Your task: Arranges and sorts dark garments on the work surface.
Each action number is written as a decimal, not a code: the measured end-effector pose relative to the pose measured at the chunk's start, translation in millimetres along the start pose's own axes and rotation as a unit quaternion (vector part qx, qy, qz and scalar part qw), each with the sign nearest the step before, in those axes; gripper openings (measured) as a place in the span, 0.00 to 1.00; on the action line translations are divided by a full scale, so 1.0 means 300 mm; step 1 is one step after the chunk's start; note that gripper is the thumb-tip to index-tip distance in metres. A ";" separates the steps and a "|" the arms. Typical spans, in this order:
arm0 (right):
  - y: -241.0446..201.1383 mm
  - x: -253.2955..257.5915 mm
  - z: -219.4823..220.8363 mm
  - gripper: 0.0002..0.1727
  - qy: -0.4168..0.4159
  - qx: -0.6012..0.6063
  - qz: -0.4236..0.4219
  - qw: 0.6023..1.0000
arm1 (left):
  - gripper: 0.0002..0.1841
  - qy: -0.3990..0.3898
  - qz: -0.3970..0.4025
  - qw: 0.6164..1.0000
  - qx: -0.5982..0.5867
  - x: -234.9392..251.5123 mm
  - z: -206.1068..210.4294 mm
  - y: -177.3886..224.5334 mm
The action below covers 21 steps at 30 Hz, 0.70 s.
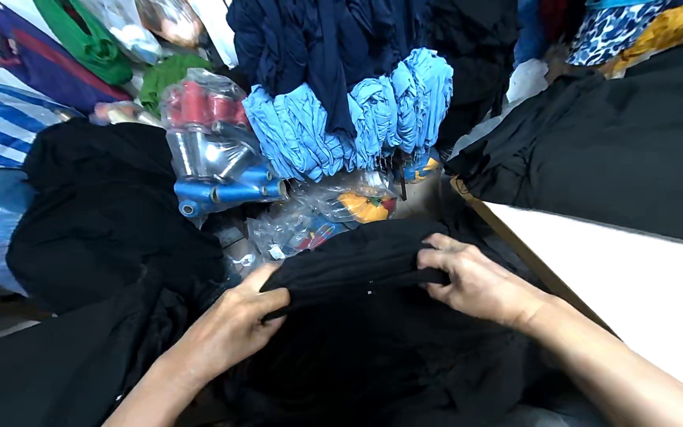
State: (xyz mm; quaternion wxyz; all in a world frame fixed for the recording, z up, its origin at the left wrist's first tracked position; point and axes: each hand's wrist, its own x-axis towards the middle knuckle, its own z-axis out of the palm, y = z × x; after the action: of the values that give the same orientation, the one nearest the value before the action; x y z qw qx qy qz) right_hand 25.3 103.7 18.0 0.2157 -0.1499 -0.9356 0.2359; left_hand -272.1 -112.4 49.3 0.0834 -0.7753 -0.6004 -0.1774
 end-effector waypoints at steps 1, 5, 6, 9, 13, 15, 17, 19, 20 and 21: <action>-0.004 0.002 -0.008 0.13 0.027 0.004 -0.018 0.999 | 0.05 0.001 0.006 1.000 -0.001 0.002 -0.017 -0.001; 0.015 -0.095 0.059 0.24 0.044 0.038 -0.061 0.996 | 0.11 -0.075 0.004 0.996 -0.053 -0.069 0.002 0.047; 0.026 -0.128 0.093 0.25 0.071 0.032 -0.061 0.995 | 0.12 -0.062 -0.002 0.997 -0.053 -0.078 0.026 0.061; 0.030 -0.191 0.188 0.39 0.181 -0.014 -0.005 0.983 | 0.23 0.074 -0.070 0.995 -0.015 -0.105 0.103 0.085; 0.039 -0.274 0.285 0.43 0.233 -0.134 0.118 0.956 | 0.41 0.108 -0.237 0.964 0.045 -0.162 0.176 0.180; 0.051 -0.306 0.312 0.26 0.227 -0.184 0.139 0.946 | 0.30 0.071 -0.327 0.942 0.034 -0.173 0.195 0.226; 0.053 -0.285 0.298 0.18 0.231 -0.192 0.152 0.942 | 0.25 0.099 -0.346 0.933 0.027 -0.149 0.220 0.216; 0.028 -0.195 0.202 0.16 0.225 -0.102 0.186 0.951 | 0.24 0.185 -0.301 0.935 0.037 -0.074 0.206 0.124; 0.011 -0.136 0.131 0.16 0.226 -0.046 0.204 0.951 | 0.23 0.228 -0.266 0.936 0.043 -0.013 0.167 0.075; -0.002 -0.078 0.060 0.16 0.250 -0.013 0.205 0.946 | 0.21 0.268 -0.223 0.936 0.056 0.051 0.109 0.034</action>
State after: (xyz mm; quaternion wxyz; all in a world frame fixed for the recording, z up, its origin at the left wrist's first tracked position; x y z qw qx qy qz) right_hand 36.9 87.3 -3.8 0.3877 -0.3956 -0.8035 0.2181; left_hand -253.2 -90.0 25.6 0.2427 -0.5394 -0.7223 -0.3585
